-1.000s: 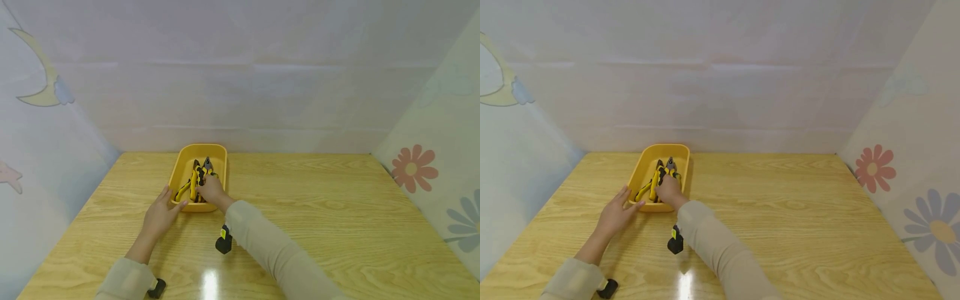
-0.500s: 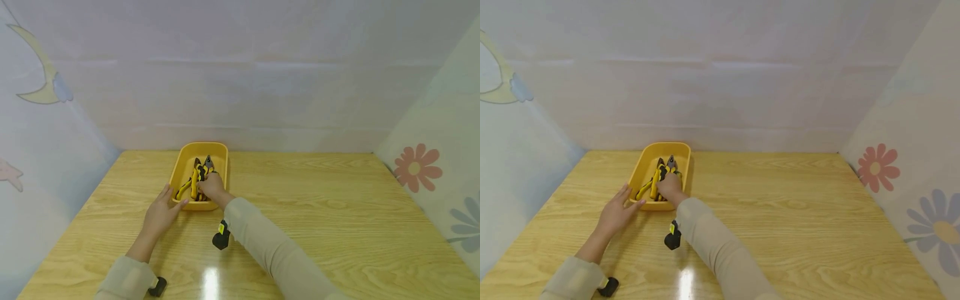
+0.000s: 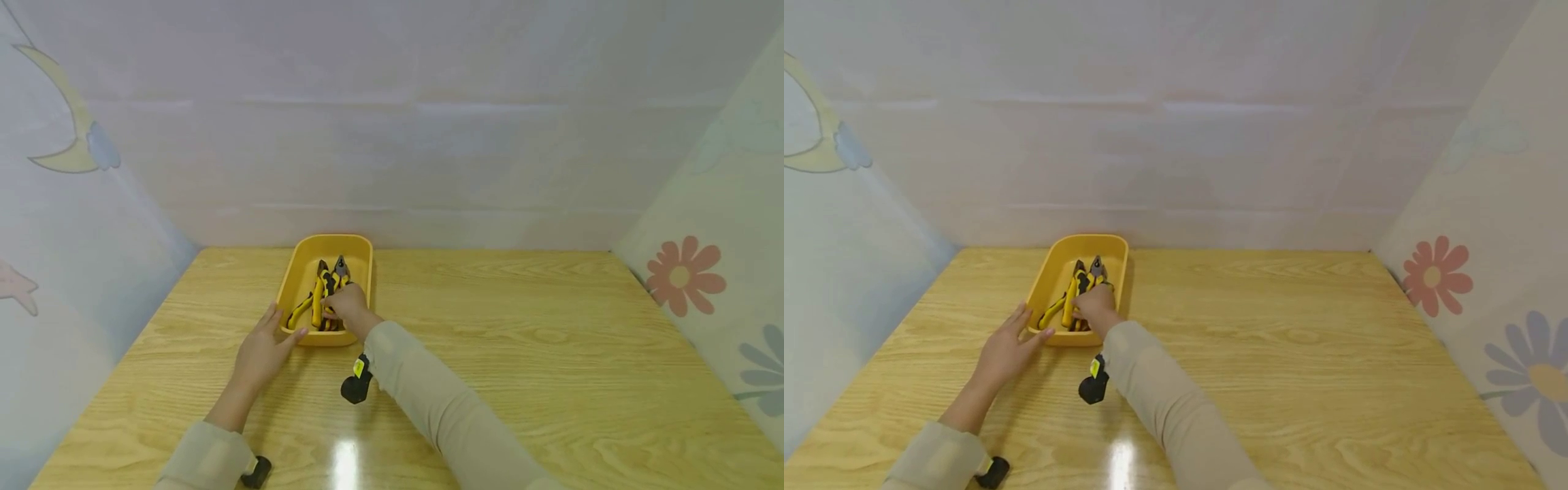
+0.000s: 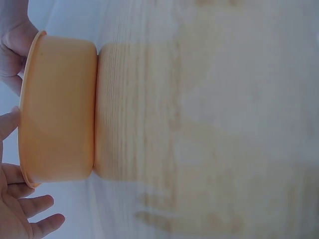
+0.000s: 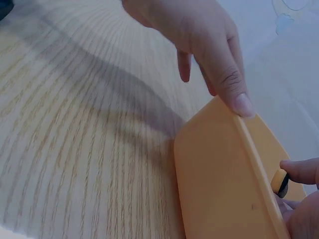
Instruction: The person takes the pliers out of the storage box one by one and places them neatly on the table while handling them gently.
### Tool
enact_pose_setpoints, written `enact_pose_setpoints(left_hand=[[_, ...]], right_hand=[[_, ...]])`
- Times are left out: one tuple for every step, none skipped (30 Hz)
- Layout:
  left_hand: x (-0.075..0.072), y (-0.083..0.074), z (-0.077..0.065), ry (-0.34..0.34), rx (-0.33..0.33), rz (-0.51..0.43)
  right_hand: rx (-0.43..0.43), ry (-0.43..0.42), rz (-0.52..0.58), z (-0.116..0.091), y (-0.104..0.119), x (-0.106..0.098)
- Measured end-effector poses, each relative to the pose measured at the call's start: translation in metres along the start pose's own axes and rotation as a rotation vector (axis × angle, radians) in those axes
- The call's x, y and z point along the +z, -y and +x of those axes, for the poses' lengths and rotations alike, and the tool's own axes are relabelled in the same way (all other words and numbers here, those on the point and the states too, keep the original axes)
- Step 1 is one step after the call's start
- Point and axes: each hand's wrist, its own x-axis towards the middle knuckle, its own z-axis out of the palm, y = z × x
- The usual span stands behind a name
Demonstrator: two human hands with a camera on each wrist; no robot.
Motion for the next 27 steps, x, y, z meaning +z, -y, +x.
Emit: enact_pose_setpoints(left_hand=[[0.0,0.0,0.0,0.0,-0.002,0.0],[0.0,0.0,-0.001,0.0,-0.003,0.0],[0.001,0.0,-0.001,0.0,-0.004,0.001],[0.001,0.001,-0.001,0.001,-0.005,0.001],[0.001,0.001,-0.001,0.001,-0.005,0.002],[0.002,0.001,-0.001,0.0,-0.005,0.001],[0.002,0.001,-0.001,-0.001,-0.003,0.002],[0.002,0.002,-0.001,-0.005,0.001,0.003],[0.003,0.002,-0.001,-0.009,0.004,0.006],[0.003,0.002,0.0,-0.014,0.009,0.006],[0.003,0.002,0.0,-0.019,0.013,0.008],[0.003,0.002,0.0,-0.024,0.017,0.008],[0.004,0.001,0.0,-0.026,0.019,0.009],[0.004,0.001,0.0,-0.028,0.019,0.009],[0.004,0.001,0.0,-0.029,0.018,0.008],[0.004,0.001,0.0,-0.027,0.017,0.007],[0.004,0.001,0.0,-0.024,0.012,0.006],[0.004,0.001,0.0,-0.021,0.009,0.002],[0.004,0.0,0.0,-0.018,0.005,-0.002],[0.003,0.0,0.0,-0.016,0.003,-0.006],[0.003,0.0,0.0,-0.015,0.001,-0.011],[0.003,0.0,0.001,-0.015,0.0,-0.016],[0.003,0.0,0.001,-0.015,0.0,-0.022],[0.003,0.0,0.001,-0.014,0.002,-0.029],[0.003,0.001,0.001,-0.015,0.002,-0.033],[0.004,0.002,0.002,-0.016,0.003,-0.039],[0.004,0.002,0.002,-0.017,0.003,-0.044]], right_hand=[[0.017,-0.005,0.006,0.0,0.001,0.001],[0.03,-0.009,0.009,0.001,0.001,0.001],[0.042,-0.011,0.01,0.001,0.002,0.001],[0.057,-0.01,0.01,0.001,0.002,0.001],[0.065,-0.011,0.004,0.001,0.003,0.001],[0.071,-0.012,-0.009,0.001,0.004,0.001],[0.074,-0.01,-0.012,0.0,0.005,0.001],[0.076,-0.007,0.0,0.0,0.006,0.0],[0.08,0.0,0.025,0.0,0.007,0.0],[0.084,0.01,0.055,0.0,0.008,-0.001],[0.084,0.022,0.087,-0.001,0.009,-0.002],[0.088,0.035,0.123,-0.001,0.01,-0.002],[0.093,0.049,0.166,-0.001,0.01,-0.003],[0.099,0.061,0.202,0.0,0.01,-0.004],[0.102,0.072,0.227,0.0,0.01,-0.005],[0.109,0.078,0.242,0.0,0.01,-0.006],[0.113,0.082,0.252,-0.001,0.01,-0.007],[0.121,0.082,0.259,-0.001,0.01,-0.008],[0.123,0.084,0.265,-0.002,0.01,-0.009],[0.123,0.086,0.272,-0.002,0.01,-0.009],[0.124,0.089,0.278,-0.003,0.011,-0.01],[0.127,0.09,0.287,-0.003,0.011,-0.01],[0.126,0.092,0.296,-0.003,0.011,-0.01],[0.126,0.096,0.308,-0.003,0.011,-0.01],[0.124,0.102,0.321,-0.003,0.011,-0.01],[0.126,0.105,0.335,-0.003,0.011,-0.009],[0.128,0.108,0.344,-0.003,0.011,-0.009]])
